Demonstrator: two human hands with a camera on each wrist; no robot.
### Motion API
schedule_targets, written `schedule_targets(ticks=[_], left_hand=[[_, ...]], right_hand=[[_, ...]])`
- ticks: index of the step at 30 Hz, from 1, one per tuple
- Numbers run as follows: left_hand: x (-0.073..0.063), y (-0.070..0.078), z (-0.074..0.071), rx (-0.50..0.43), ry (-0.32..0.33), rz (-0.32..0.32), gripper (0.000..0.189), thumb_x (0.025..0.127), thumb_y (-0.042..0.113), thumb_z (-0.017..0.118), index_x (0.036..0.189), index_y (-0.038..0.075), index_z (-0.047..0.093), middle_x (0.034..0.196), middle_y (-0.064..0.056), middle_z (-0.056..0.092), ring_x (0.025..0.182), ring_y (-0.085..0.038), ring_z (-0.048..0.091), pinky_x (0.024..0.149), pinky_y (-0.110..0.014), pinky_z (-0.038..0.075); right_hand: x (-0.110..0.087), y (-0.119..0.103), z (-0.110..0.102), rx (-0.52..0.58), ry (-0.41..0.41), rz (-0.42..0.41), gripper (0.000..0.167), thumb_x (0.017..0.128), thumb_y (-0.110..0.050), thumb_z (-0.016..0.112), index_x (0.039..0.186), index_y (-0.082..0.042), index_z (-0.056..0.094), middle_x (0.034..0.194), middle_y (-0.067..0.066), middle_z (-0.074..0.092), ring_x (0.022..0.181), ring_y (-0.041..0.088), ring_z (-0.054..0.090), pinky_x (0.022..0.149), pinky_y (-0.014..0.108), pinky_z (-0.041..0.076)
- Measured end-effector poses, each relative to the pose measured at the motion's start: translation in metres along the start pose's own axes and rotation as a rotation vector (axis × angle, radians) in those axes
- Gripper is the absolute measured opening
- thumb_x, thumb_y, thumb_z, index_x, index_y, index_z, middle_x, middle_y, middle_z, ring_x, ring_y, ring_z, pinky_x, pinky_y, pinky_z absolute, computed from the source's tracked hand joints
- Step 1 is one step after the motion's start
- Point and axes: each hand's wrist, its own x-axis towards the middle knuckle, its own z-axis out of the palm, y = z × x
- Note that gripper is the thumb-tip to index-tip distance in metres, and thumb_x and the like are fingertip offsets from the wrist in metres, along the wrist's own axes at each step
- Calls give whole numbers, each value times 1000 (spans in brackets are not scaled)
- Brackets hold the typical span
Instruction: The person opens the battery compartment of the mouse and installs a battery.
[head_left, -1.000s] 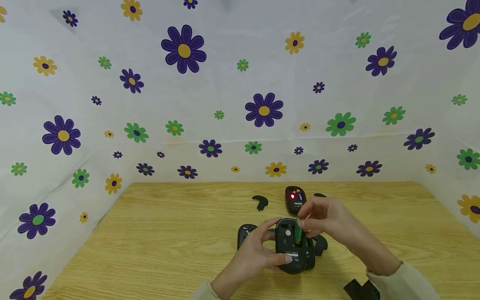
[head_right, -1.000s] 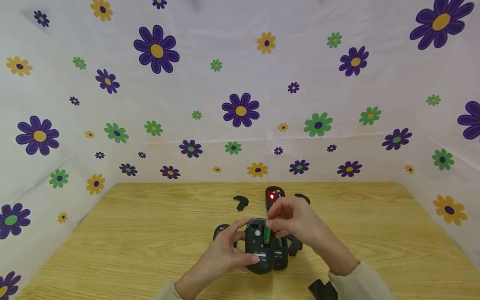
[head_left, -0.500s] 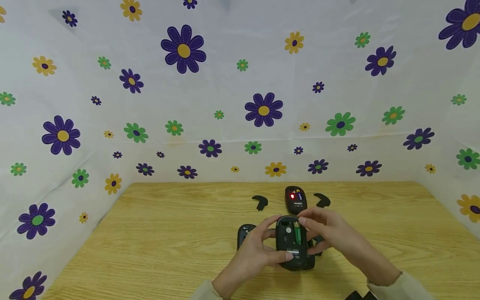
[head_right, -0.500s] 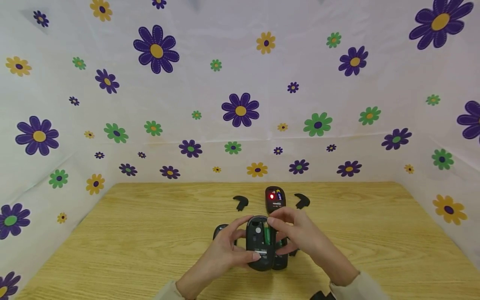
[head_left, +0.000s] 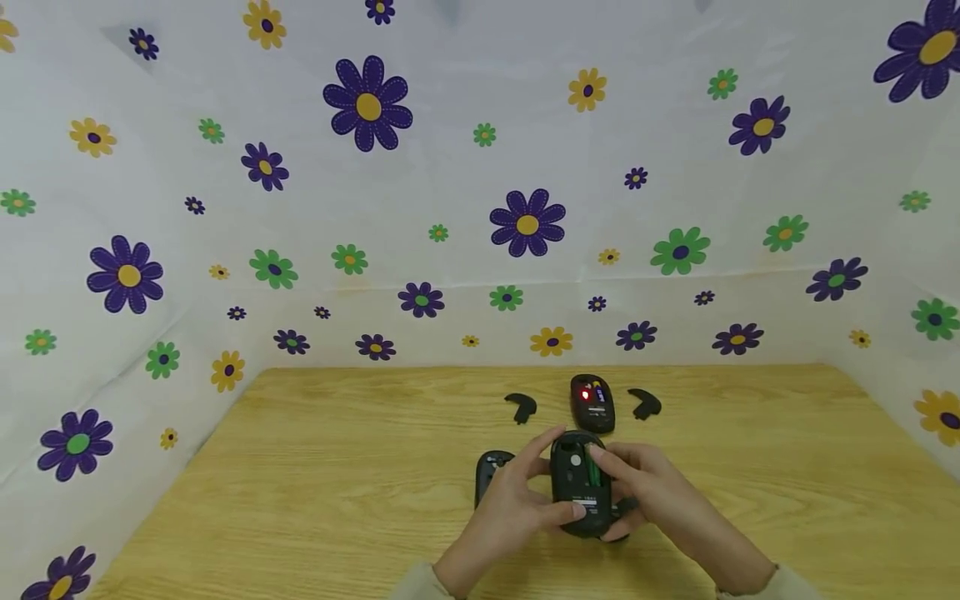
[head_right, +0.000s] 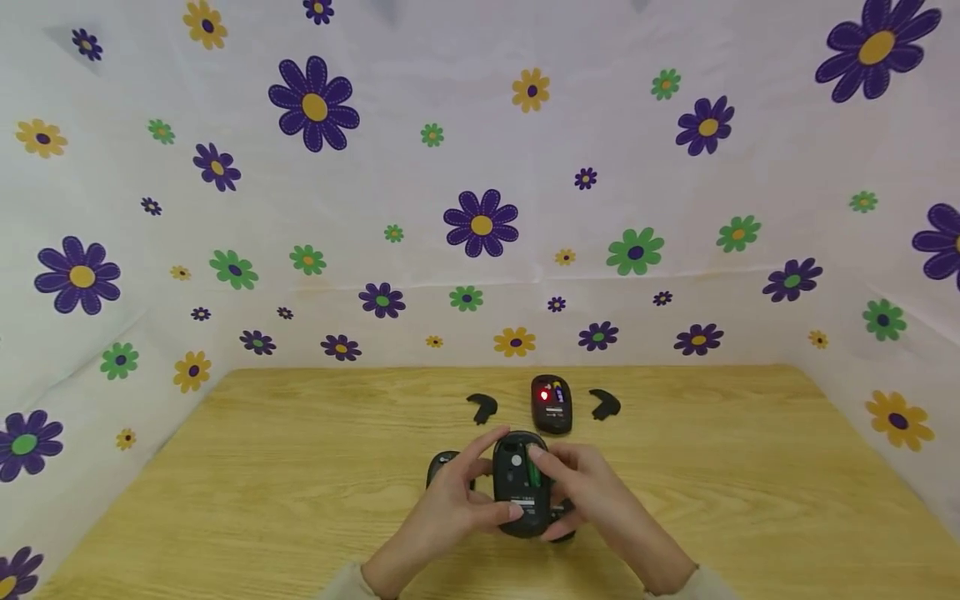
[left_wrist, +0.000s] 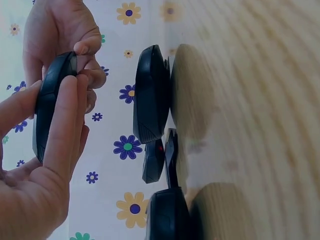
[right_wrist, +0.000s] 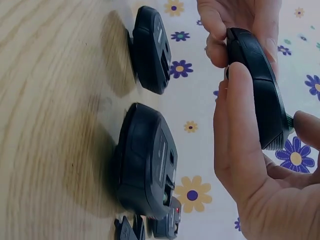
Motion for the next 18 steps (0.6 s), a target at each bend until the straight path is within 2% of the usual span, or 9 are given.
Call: schedule_targets(ticks=[9,18], left_hand=[[-5,-3,3,-55,-38,-7,78,83,-10,76,151,15,45,120,-14,64,72,-32,74,63,-36,64],[-6,0,4,-62,-34,-4,78,83,-9,76,151,15,45,122,-14,63,74,-32,74,64,-35,64]], right_hand=[[-3,1,1,-22,-5,4,57,108,-35,51,133,16,49,97,13,68,81,27,70,58,42,64],[-5,-2,2,-16,-17,-28,52,108,-30,50,132,15,50,97,13,67,82,27,70,56,40,63]])
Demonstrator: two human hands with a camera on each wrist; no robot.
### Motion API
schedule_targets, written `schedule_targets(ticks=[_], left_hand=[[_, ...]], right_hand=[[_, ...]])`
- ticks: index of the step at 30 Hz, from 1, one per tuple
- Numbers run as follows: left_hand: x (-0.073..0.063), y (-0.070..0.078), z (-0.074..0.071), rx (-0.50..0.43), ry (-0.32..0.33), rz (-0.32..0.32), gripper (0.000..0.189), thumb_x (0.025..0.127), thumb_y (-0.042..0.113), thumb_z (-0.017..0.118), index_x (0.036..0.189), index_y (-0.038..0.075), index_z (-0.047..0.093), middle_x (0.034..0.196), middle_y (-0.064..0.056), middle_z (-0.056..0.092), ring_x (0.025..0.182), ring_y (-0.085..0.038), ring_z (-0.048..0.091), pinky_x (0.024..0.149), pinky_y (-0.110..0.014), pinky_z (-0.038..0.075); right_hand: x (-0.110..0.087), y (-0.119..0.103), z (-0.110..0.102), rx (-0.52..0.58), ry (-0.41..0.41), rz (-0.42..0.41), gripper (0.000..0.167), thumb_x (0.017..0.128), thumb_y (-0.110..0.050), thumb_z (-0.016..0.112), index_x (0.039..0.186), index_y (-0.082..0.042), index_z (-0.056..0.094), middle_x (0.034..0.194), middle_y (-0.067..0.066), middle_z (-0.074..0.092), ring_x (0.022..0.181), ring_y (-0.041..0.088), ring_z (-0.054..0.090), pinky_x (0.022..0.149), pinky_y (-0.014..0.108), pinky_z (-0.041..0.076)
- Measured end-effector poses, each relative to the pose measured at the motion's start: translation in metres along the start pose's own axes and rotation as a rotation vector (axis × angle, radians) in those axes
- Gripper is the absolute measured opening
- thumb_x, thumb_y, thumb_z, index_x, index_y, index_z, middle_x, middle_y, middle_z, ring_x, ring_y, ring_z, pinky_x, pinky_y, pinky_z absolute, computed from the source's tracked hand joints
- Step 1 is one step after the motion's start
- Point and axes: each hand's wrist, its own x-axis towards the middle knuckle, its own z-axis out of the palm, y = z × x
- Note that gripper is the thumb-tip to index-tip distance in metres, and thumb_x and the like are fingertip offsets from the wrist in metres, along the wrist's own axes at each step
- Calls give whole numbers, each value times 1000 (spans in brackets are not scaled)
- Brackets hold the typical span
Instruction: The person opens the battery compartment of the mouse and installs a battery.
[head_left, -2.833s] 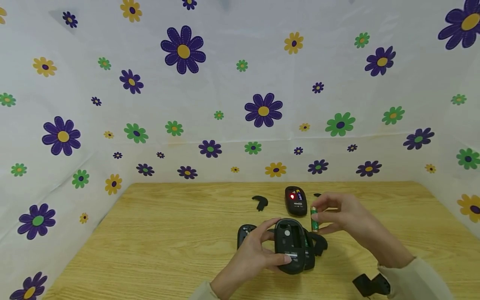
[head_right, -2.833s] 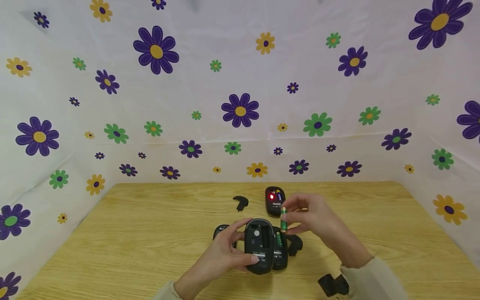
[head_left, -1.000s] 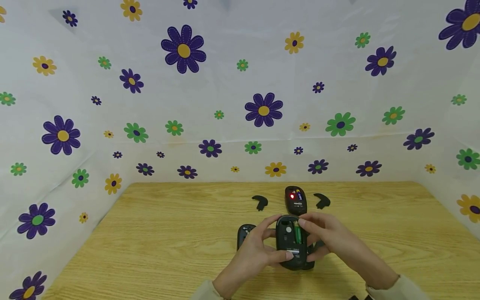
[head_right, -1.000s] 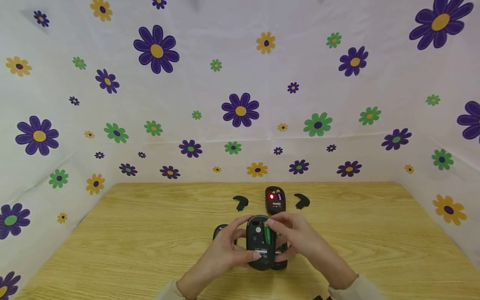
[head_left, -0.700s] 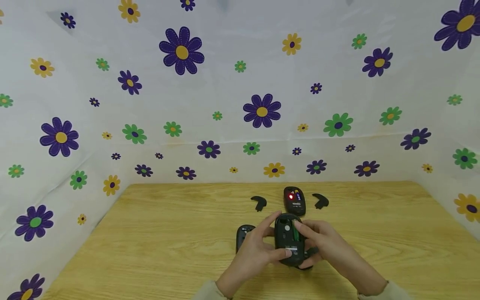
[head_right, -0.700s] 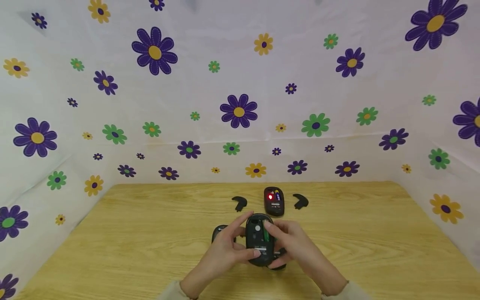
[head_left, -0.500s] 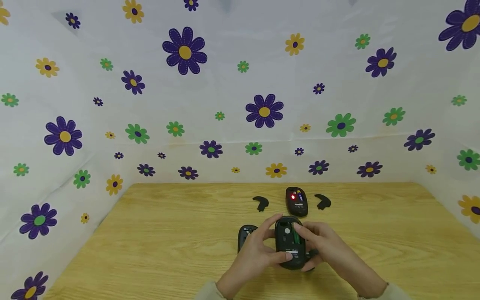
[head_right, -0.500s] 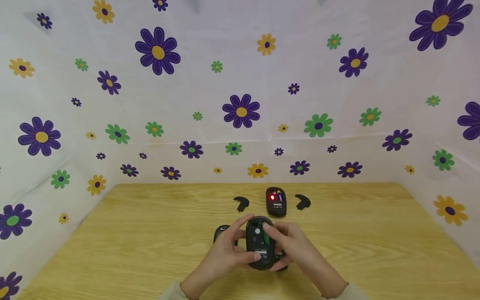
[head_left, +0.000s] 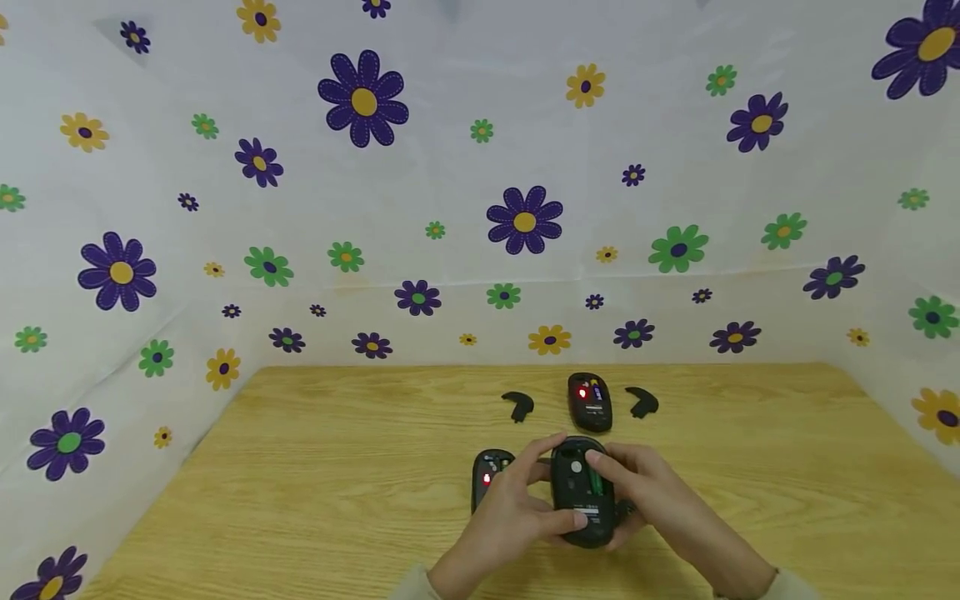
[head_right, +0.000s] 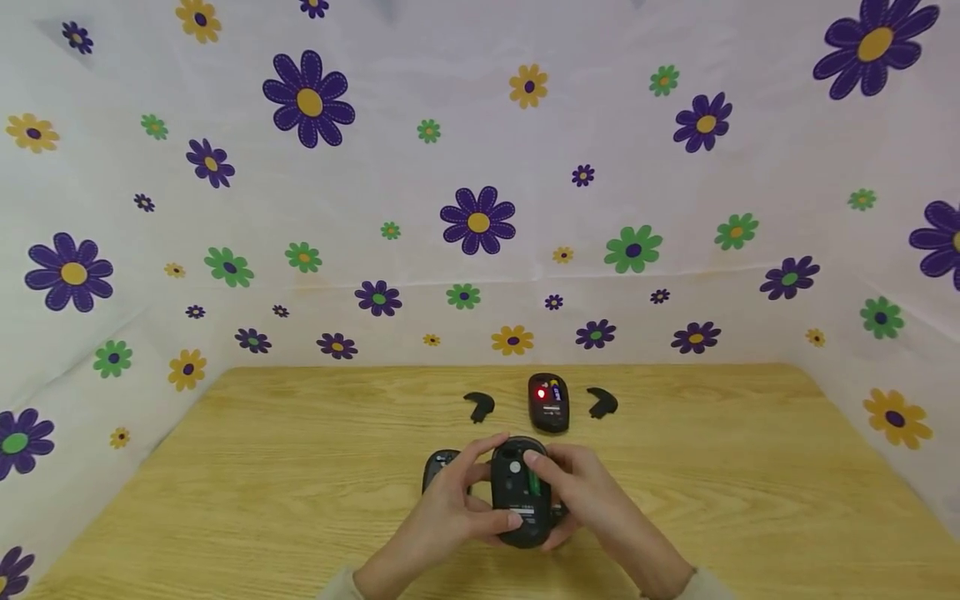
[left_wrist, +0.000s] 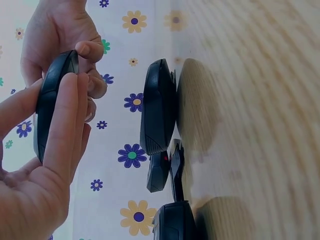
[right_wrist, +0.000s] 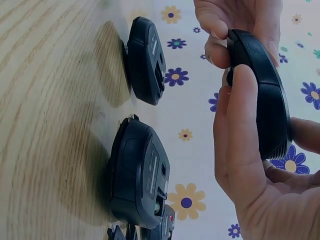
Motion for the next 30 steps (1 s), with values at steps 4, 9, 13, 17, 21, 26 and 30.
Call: schedule_targets(ticks=[4,9,13,17,21,26,30], left_hand=[[-2,2,-1,0,1,4,78,83,-10,75,151,12,44,122,-15,63,74,-32,74,63,-35,64],[-2,3,0,14,-4,7,78,83,-11,76,151,13,45,121,-14,62,72,-30,74,63,-34,63],[-2,2,1,52,-5,28,78,83,-10,77,151,13,46,121,-13,62,69,-26,74,62,-31,63],[-1,2,1,66,-10,31,78,83,-11,77,150,14,47,120,-14,63,70,-26,74,62,-30,63],[1,2,-1,49,-11,14,78,82,-12,76,149,17,48,120,-15,63,73,-30,74,61,-34,64],[2,1,-4,-9,-11,-15,79,81,-14,76,149,16,49,117,-16,63,76,-34,74,61,-42,64],[4,2,-8,-24,-23,-17,79,81,-14,75,149,18,49,117,-16,63,76,-35,74,61,-44,64]], right_hand=[[0,1,2,-17,3,-22,49,108,-28,49,132,15,50,96,13,66,81,27,69,55,40,63],[-1,4,4,-29,23,-20,46,109,-23,47,134,16,48,95,12,66,77,27,70,53,40,62],[-1,5,4,-36,26,-24,42,109,-19,45,132,16,48,93,12,66,74,27,70,53,40,62],[0,4,4,-37,11,-36,38,109,-16,44,127,17,50,90,12,65,73,28,70,53,40,62],[0,4,4,-34,-4,-39,37,108,-12,43,129,18,49,92,12,65,75,27,70,53,39,63],[1,4,2,-14,-22,-44,41,101,-4,45,132,21,45,101,14,64,82,27,70,56,39,63],[2,4,2,15,-32,-42,47,99,-5,46,137,22,41,107,15,64,88,28,71,59,41,64]])
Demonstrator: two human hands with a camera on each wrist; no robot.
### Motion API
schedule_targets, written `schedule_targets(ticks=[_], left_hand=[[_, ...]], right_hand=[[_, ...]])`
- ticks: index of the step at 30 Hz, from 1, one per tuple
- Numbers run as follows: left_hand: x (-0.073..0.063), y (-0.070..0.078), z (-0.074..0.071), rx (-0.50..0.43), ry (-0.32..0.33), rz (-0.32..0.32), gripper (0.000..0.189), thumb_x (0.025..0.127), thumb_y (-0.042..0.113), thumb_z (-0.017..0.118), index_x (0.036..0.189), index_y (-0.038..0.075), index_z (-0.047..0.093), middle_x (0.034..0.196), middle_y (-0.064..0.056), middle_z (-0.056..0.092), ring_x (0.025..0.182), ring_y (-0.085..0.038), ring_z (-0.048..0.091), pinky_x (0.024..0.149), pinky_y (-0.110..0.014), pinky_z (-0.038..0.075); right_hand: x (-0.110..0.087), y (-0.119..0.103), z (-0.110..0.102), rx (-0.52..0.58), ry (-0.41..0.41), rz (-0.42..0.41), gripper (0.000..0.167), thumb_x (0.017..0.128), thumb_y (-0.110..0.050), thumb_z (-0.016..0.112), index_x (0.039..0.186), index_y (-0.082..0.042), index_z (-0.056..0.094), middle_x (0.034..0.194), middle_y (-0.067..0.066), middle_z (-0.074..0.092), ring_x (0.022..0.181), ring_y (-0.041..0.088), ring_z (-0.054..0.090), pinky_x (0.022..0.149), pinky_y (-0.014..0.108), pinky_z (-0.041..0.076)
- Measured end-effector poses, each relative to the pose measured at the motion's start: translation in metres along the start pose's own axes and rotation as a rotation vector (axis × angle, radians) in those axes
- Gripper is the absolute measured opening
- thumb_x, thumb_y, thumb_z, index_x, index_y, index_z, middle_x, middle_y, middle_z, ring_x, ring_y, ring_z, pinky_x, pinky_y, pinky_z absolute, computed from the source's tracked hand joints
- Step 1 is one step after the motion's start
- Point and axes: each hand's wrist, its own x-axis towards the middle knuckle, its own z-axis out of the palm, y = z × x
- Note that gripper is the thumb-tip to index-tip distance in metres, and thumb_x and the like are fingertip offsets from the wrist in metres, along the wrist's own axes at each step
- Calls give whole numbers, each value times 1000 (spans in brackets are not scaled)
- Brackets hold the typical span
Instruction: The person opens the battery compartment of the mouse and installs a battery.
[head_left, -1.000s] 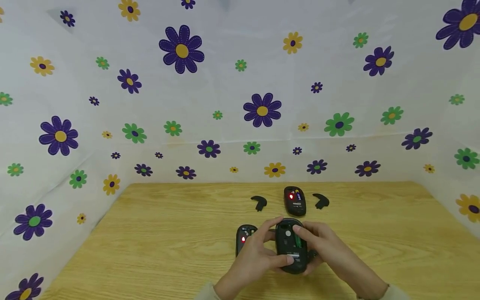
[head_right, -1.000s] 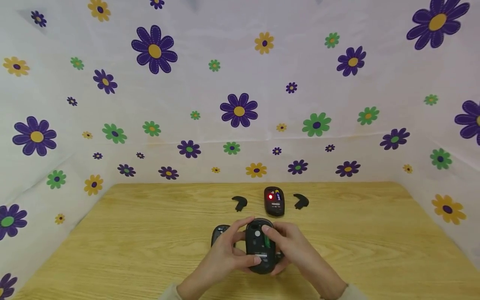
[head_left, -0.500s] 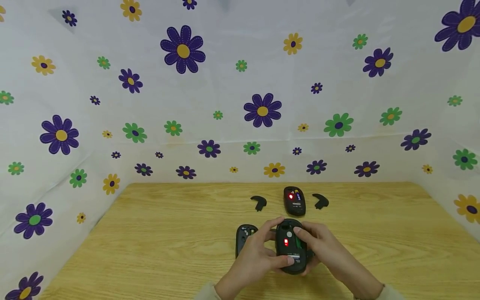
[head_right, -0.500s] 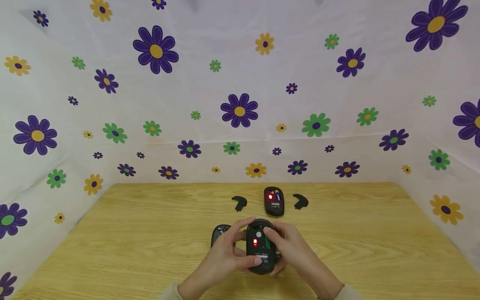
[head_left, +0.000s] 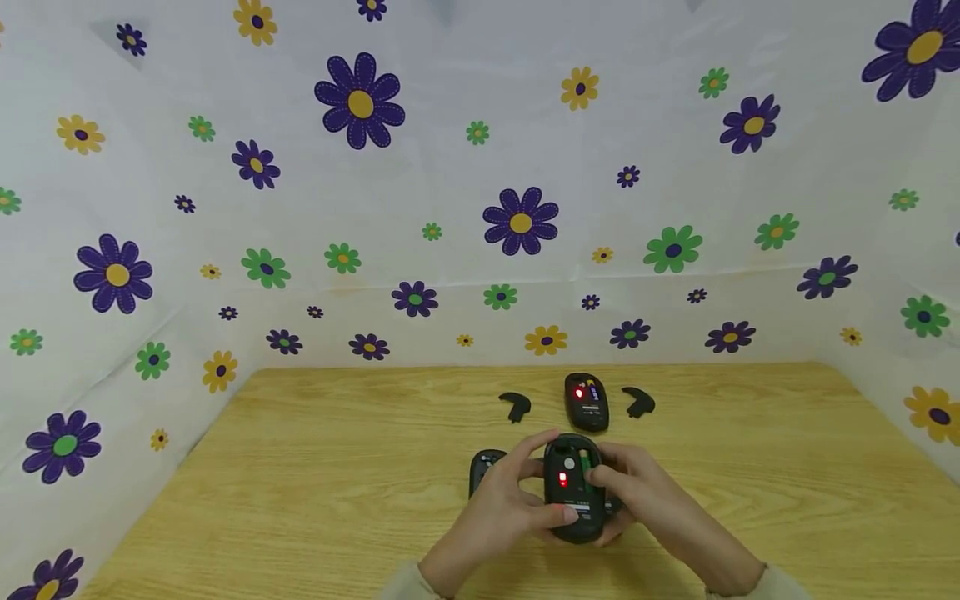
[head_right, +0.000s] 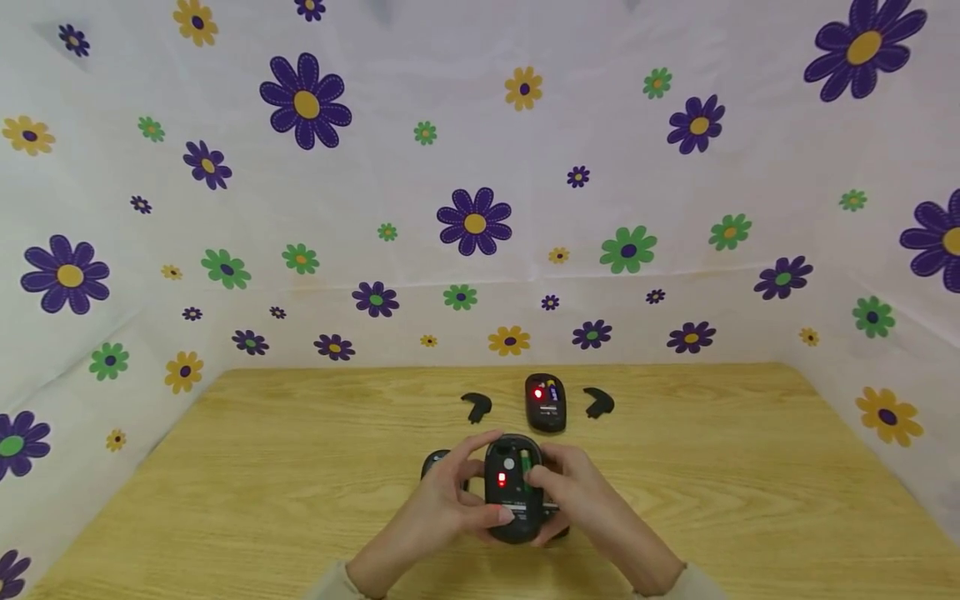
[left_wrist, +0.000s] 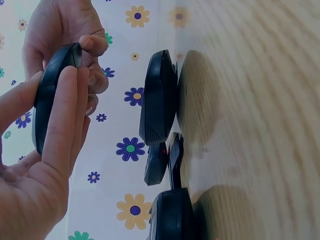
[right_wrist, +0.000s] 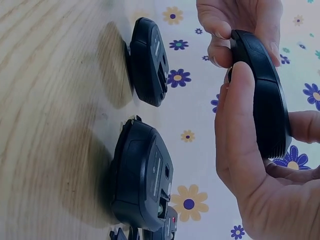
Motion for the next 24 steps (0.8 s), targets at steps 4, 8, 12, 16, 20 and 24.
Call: schedule_targets(ticks=[4,8,12,16,20,24], left_hand=[[1,3,-5,6,-5,8,79,82,-13,75,150,18,48,114,-17,64,77,-36,74,63,-45,64],[3,6,-11,-1,-11,15,80,84,-10,73,153,17,43,113,-17,63,80,-37,74,66,-46,64],[5,10,-17,2,-4,24,82,86,-7,72,156,15,38,116,-17,62,83,-37,74,68,-48,64],[7,12,-24,-2,2,37,82,87,-7,71,157,13,36,119,-19,62,86,-38,73,70,-51,63],[10,14,-31,13,14,43,83,87,-6,71,158,13,34,123,-22,61,89,-38,73,71,-53,63],[12,16,-36,30,36,56,86,85,-8,70,159,12,32,125,-23,60,90,-37,73,69,-51,63]], right_hand=[[4,-3,1,16,-5,-2,48,101,-6,46,140,21,39,112,16,64,94,29,70,61,45,64],[10,-7,3,-13,8,-17,47,101,-7,48,139,20,41,110,17,64,89,27,69,62,47,64],[16,-12,5,-24,40,-30,48,102,-11,53,140,16,40,113,18,64,85,26,66,62,48,64],[23,-14,5,11,37,-59,55,101,-13,59,143,13,36,120,20,63,87,26,67,65,50,64],[28,-16,4,43,30,-61,60,100,-10,61,148,12,31,122,23,60,88,26,66,69,51,64],[33,-20,6,55,27,-57,63,99,-7,61,150,12,29,125,27,57,93,28,68,73,53,63]])
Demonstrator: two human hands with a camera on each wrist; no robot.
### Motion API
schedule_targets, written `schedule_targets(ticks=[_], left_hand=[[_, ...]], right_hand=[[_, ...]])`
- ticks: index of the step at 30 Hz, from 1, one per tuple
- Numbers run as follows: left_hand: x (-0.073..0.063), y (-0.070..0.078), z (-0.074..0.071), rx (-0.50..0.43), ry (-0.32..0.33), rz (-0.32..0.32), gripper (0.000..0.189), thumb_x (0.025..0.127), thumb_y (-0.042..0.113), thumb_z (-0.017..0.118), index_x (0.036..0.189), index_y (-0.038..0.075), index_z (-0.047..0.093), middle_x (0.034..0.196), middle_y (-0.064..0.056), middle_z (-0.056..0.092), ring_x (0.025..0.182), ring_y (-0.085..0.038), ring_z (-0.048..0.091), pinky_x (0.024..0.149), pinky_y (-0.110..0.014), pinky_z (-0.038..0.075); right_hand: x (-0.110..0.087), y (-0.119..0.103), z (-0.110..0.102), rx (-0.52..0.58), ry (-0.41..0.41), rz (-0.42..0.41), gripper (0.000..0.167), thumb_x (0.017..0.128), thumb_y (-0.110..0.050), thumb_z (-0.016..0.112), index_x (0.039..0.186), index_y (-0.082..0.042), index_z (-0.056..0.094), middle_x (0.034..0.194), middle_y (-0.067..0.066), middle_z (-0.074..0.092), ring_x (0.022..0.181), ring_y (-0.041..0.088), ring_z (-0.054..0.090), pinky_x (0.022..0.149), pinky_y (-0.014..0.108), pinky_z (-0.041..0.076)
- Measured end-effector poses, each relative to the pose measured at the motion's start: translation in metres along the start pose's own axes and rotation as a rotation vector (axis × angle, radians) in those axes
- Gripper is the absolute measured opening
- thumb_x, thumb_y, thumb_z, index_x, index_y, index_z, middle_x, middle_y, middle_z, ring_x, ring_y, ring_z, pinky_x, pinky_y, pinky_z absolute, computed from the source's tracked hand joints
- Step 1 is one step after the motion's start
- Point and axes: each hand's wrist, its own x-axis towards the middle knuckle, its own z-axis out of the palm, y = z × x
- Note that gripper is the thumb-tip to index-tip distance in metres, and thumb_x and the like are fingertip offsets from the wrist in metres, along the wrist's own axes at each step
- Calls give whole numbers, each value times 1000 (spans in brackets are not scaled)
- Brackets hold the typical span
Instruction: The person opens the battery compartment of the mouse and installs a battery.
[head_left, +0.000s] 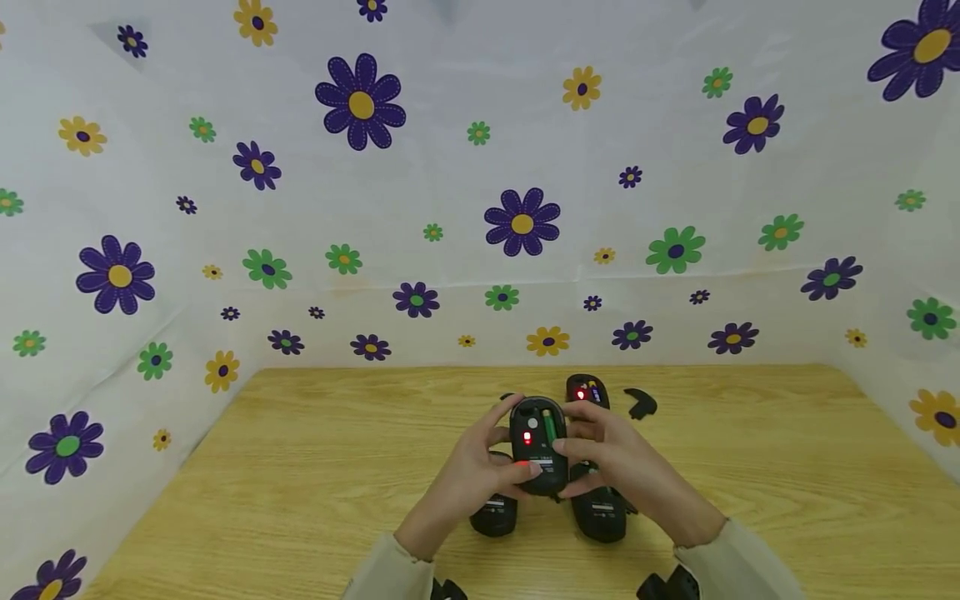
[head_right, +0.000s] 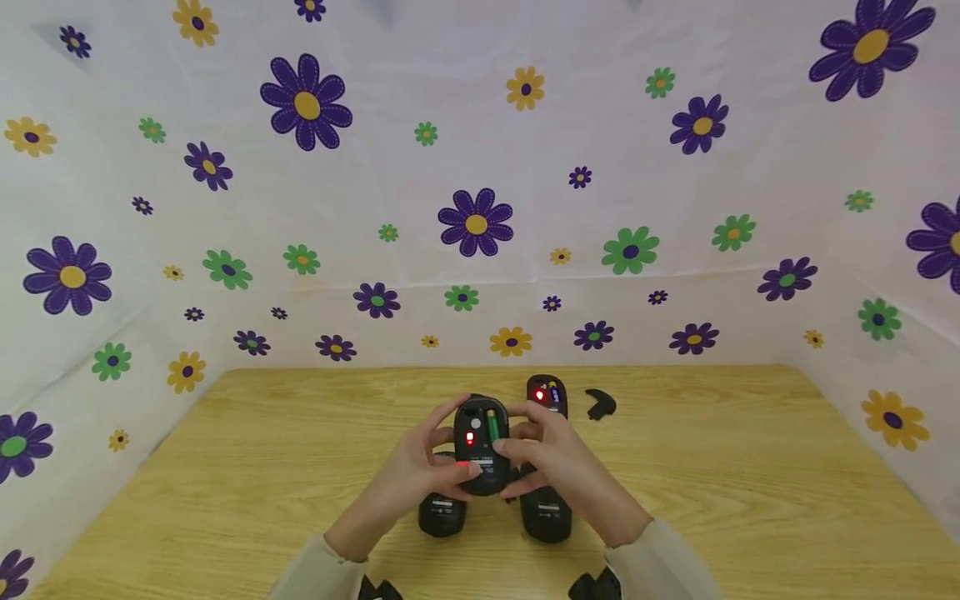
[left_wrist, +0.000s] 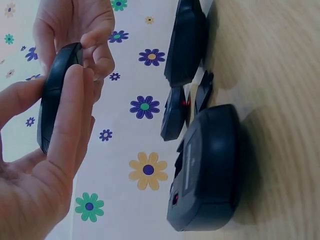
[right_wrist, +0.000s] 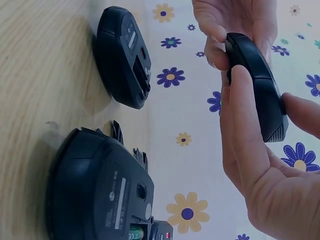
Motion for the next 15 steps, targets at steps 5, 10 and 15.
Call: schedule_targets(ticks=[5,10,15], left_hand=[[1,2,-5,-12,2,34,86,84,-12,61,160,7,27,126,-26,56,92,-40,72,70,-53,63],[3,5,-10,-11,45,29,82,85,-9,59,159,7,27,126,-27,58,94,-39,72,72,-52,63],[4,5,-16,9,83,29,76,88,-6,61,157,4,30,123,-28,62,95,-38,72,76,-49,63]], right_hand=[[7,-3,2,-22,5,-30,58,100,-6,60,148,12,32,117,23,62,94,28,68,74,52,63],[14,-4,6,-44,57,-51,52,101,-7,60,144,11,37,111,20,65,90,26,68,73,49,64],[21,-4,11,-22,115,-69,42,99,-4,61,135,12,43,108,19,66,85,25,68,70,47,64]])
